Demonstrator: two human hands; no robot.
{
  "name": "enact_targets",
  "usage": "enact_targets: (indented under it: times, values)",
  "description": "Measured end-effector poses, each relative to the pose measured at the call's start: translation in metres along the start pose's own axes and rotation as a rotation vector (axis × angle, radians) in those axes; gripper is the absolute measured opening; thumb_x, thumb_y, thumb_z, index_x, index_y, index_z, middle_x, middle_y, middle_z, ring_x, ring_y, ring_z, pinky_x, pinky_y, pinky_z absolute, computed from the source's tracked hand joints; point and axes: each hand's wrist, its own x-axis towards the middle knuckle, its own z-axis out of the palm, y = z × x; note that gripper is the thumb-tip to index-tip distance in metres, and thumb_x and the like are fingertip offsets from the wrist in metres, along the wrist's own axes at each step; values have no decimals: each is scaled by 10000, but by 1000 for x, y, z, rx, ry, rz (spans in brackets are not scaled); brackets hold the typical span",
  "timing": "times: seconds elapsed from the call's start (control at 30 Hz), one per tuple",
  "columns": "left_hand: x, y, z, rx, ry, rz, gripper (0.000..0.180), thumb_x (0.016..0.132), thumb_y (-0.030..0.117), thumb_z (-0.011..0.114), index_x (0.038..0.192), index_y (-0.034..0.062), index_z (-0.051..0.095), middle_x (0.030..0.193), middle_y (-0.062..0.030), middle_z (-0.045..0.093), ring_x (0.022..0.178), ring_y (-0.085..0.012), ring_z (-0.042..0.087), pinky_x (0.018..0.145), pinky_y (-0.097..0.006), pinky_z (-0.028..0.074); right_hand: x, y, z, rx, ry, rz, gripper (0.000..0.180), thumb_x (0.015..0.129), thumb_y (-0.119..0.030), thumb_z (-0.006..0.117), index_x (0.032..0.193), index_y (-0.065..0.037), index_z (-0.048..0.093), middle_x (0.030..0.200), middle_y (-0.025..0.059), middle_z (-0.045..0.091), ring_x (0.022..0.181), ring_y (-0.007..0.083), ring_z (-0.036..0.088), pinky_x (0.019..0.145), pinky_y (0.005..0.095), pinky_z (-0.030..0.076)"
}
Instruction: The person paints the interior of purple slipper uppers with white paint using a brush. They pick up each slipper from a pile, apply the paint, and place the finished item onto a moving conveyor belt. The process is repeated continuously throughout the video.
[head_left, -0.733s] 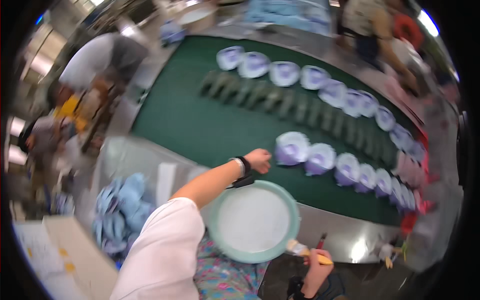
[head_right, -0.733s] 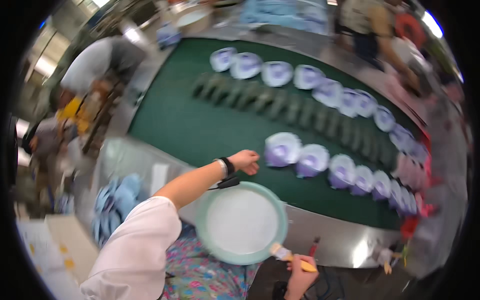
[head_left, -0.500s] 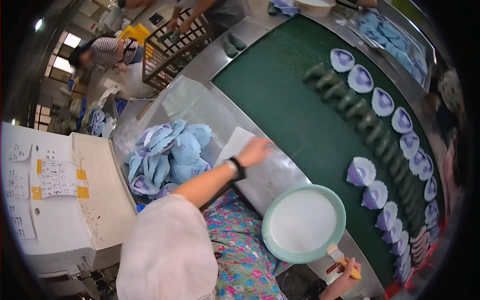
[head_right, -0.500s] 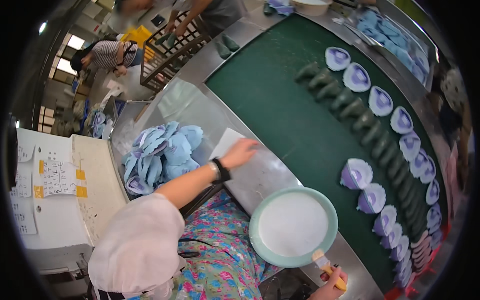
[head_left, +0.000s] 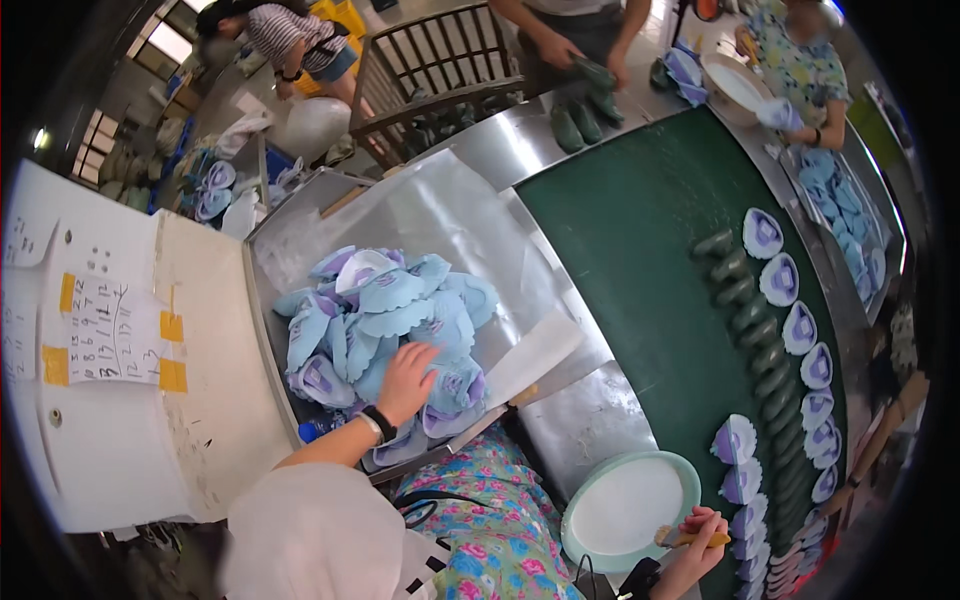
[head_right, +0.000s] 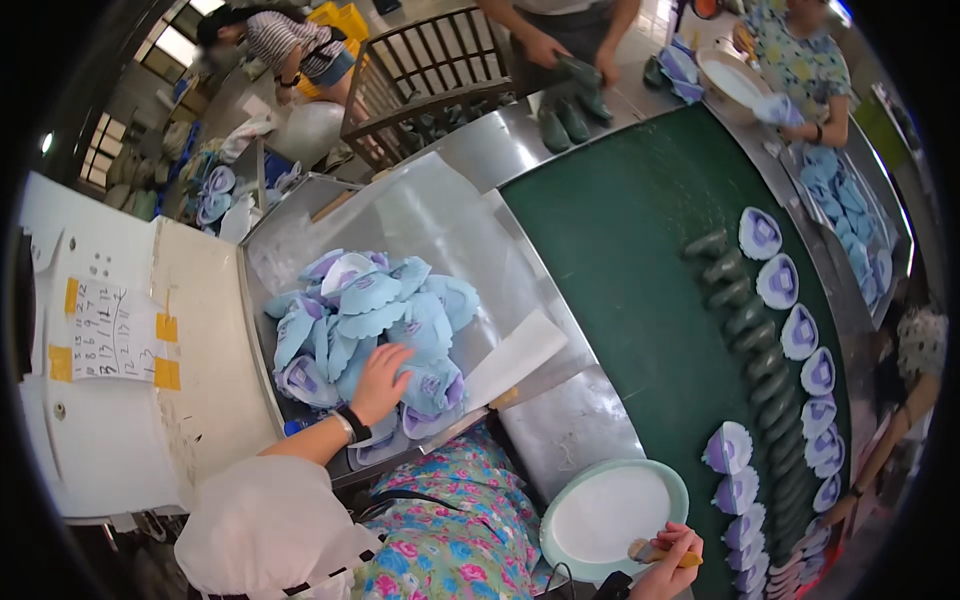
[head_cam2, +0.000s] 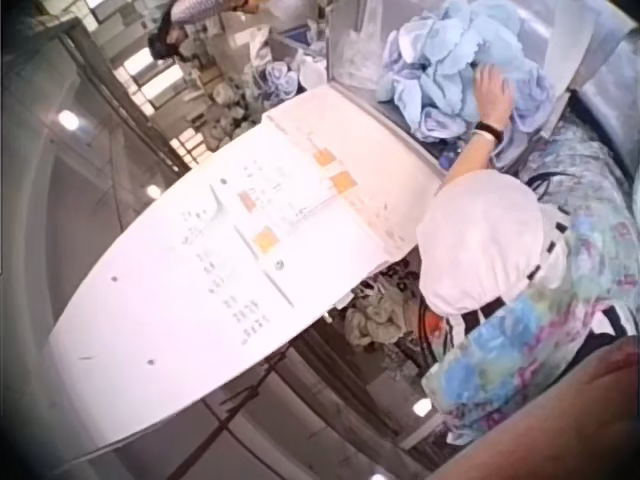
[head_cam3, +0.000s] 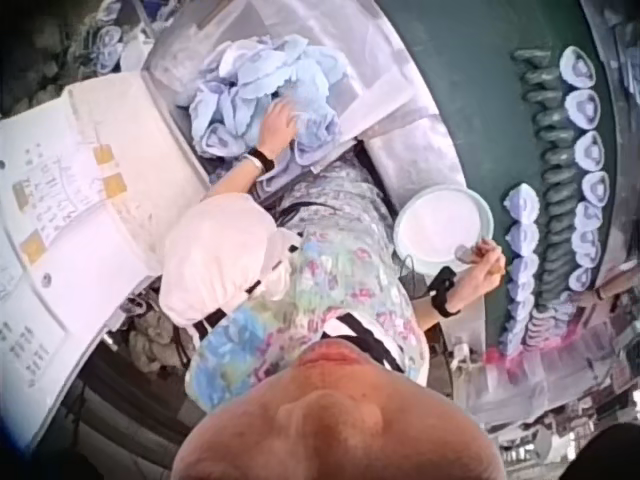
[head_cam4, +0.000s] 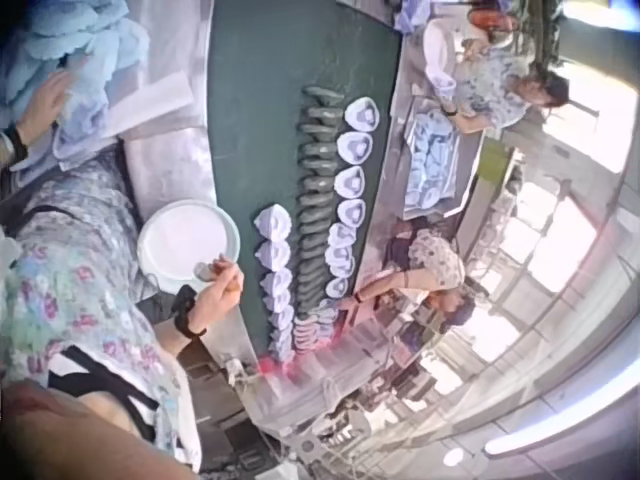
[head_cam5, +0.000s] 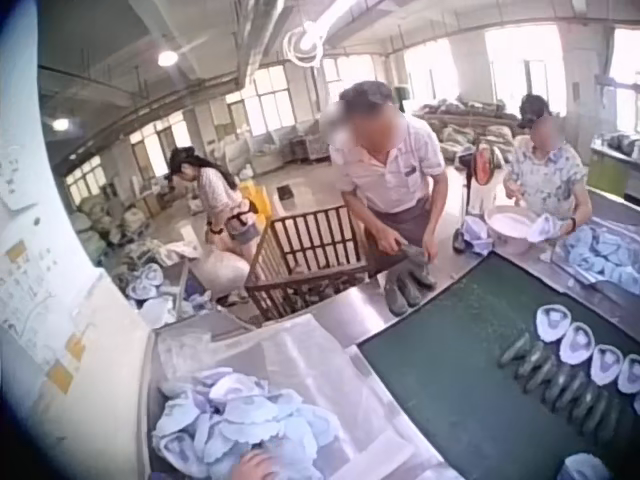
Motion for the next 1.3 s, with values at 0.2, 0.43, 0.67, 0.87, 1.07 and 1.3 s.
enact_targets:
  times: [0.2,0.43,0.67,0.87,1.07,1.3]
  values:
    - [-6,-79,-59,231,350,-134,460,780,66,684,1224,62,564,1299,-142,539,1243,-358,463,1033,-447,409,-3,-28,15,-7,5,-79,248,1010,-189,553,847,-6,591,741,29,585,600,81,511,566,228,418]
    - [161,-86,-83,267,27,-59,237,907,201,595,1094,75,668,857,-212,692,835,-398,659,722,-488,522,-10,-45,31,-43,-39,-126,320,1046,-219,495,824,-7,585,759,29,588,628,75,534,574,210,434]
    - [278,21,-6,-280,-545,14,341,945,335,574,1071,33,670,913,-240,695,848,-431,651,738,-507,498,-41,-80,61,-66,-81,-58,253,1013,-133,525,861,41,630,794,75,643,650,102,596,544,223,453]
    - [243,0,151,23,215,289,348,969,243,552,1201,-14,591,1034,-230,668,926,-431,606,839,-511,461,-45,-70,71,-197,-125,5,249,1008,-152,542,869,31,637,701,62,643,556,97,571,511,242,406]
    - [241,57,101,-476,342,42,276,984,202,538,1071,-45,626,935,-255,657,825,-439,596,774,-496,474,-41,-71,79,-266,-134,-48,128,983,-70,555,941,11,645,881,115,680,688,163,620,587,274,471]
    - [173,143,47,-731,-122,117,329,985,247,567,1005,-75,628,751,-224,655,648,-264,620,615,-403,473,-19,-128,151,-489,-325,-769,358,754,-17,697,1107,-63,662,1130,71,637,1072,308,586,819,352,535]
